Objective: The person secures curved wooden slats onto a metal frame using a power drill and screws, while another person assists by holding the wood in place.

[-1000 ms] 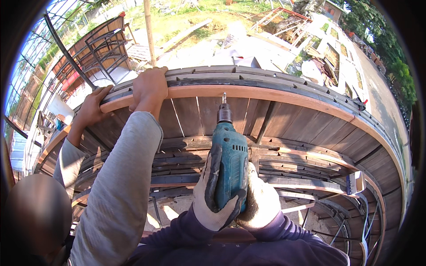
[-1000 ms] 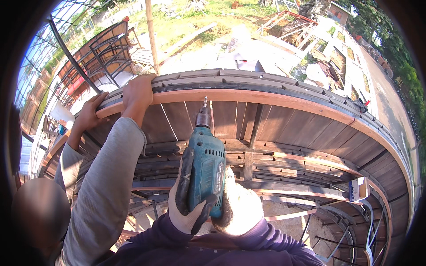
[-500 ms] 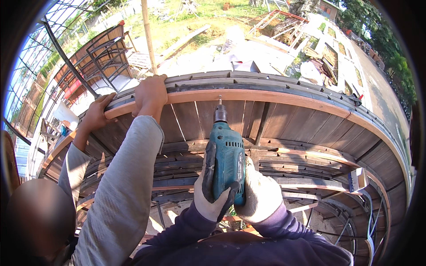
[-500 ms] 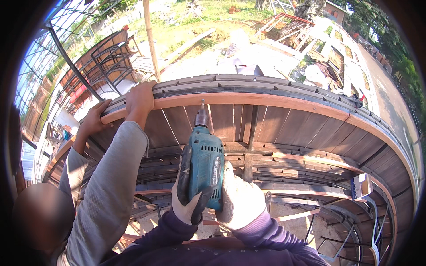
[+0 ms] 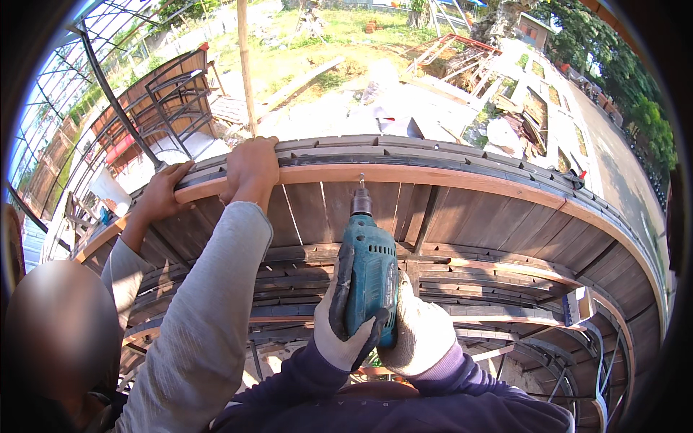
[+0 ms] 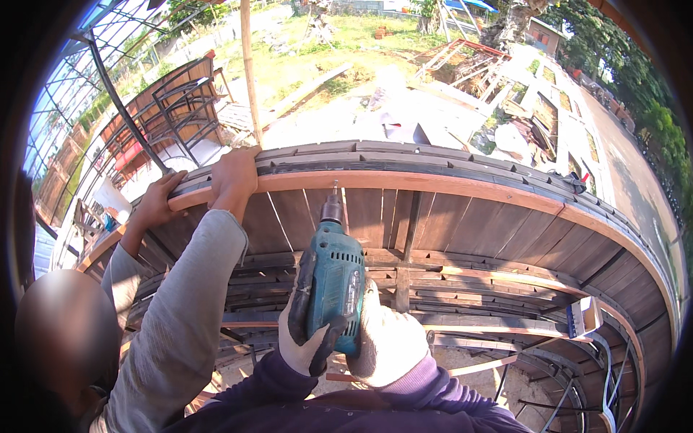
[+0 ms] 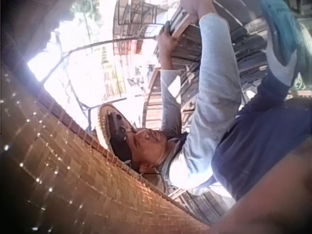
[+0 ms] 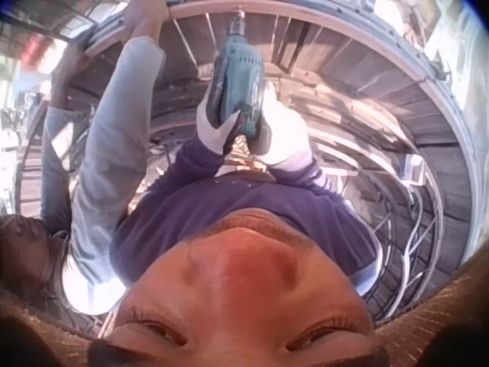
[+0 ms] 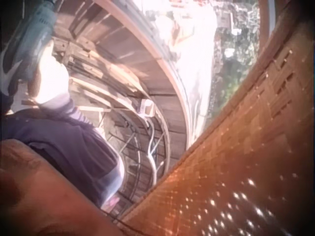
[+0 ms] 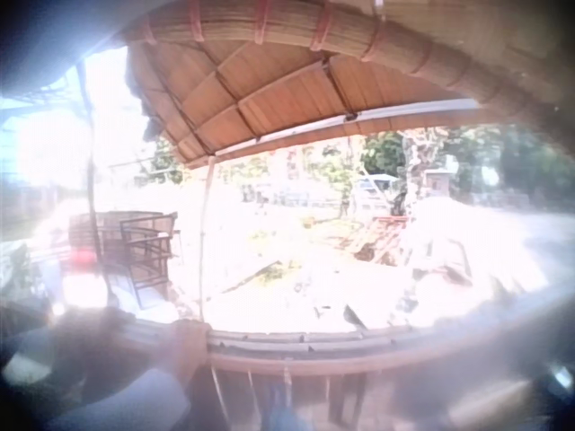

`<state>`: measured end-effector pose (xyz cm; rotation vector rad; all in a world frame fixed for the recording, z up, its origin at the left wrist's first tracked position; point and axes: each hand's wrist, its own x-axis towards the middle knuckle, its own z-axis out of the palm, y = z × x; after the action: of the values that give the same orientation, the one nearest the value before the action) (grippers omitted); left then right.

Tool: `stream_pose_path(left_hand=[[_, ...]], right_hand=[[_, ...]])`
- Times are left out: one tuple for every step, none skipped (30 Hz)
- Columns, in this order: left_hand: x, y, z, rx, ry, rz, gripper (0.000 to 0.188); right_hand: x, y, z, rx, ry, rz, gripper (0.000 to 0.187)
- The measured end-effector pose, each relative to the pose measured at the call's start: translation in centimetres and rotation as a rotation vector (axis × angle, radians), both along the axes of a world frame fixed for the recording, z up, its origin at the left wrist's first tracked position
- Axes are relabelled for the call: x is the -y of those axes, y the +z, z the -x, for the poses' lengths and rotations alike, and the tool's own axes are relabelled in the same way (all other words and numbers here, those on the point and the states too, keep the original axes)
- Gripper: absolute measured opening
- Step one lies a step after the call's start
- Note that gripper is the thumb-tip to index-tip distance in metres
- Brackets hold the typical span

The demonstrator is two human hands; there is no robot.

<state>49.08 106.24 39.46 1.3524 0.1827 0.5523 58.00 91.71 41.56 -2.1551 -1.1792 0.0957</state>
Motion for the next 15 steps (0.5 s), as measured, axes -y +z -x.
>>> stream_pose_path(left_hand=[[-0.3, -0.3, 0.3, -0.044, -0.002, -0.054, 0.089], [-0.4, -0.5, 0.3, -0.049, 0.017, -0.043, 0.088], [-0.6, -0.3, -0.3, -0.057, -0.002, -0.023, 0.088], [-0.6, -0.5, -0.9, -0.058, -0.027, 0.023, 0.083], [-0.4, -0.5, -2.1, -0.037, -0.101, 0.088, 0.078], [-0.7, -0.6, -1.7, -0.022, -0.065, 0.090, 0.073], [-0.8, -0.6, -1.5, -0.013, -0.028, 0.098, 0.069], [-0.9, -0.4, -1.6, 0.010, -0.020, 0.090, 0.067], [-1.0, -0.2, -1.7, 0.031, -0.014, 0.082, 0.064], [-1.1, 0.0, -1.8, 0.054, -0.004, 0.073, 0.062], [-1.0, 0.8, -1.8, 0.056, -0.019, 0.095, 0.062], [-1.2, 0.8, -1.7, 0.057, -0.022, 0.095, 0.062], [-1.2, 0.8, -1.5, 0.063, -0.025, 0.098, 0.062], [-1.2, 0.6, -1.6, 0.065, -0.032, 0.101, 0.062], [-1.2, 0.2, -1.6, 0.055, -0.013, 0.056, 0.062]], right_hand=[[0.1, -0.1, 0.0, -0.018, 0.017, 0.018, 0.090], [-0.1, -0.6, -0.1, 0.029, 0.033, -0.029, 0.090], [-0.1, -1.1, -0.4, 0.074, 0.011, -0.065, 0.091], [-0.2, -1.4, -0.6, 0.120, -0.010, -0.102, 0.091], [0.6, -0.6, -0.1, 0.162, -0.094, -0.063, 0.092], [0.2, -0.3, -0.2, 0.141, -0.055, -0.067, 0.090], [0.1, -0.3, -0.3, 0.170, -0.045, -0.063, 0.088], [0.1, -0.2, -0.3, 0.205, -0.063, -0.038, 0.087], [-0.3, 0.0, 0.0, 0.159, -0.086, -0.045, 0.087], [-0.4, 0.3, 0.3, 0.173, -0.080, -0.064, 0.084], [-0.7, 0.4, 0.2, 0.184, -0.070, -0.083, 0.082], [-0.9, 0.5, 0.2, 0.196, -0.061, -0.103, 0.081], [-1.0, 0.4, 0.2, 0.202, -0.062, -0.107, 0.082], [-0.8, 0.5, 0.4, 0.167, -0.069, -0.089, 0.083], [-0.6, 1.0, 0.7, 0.133, -0.073, -0.072, 0.085]])
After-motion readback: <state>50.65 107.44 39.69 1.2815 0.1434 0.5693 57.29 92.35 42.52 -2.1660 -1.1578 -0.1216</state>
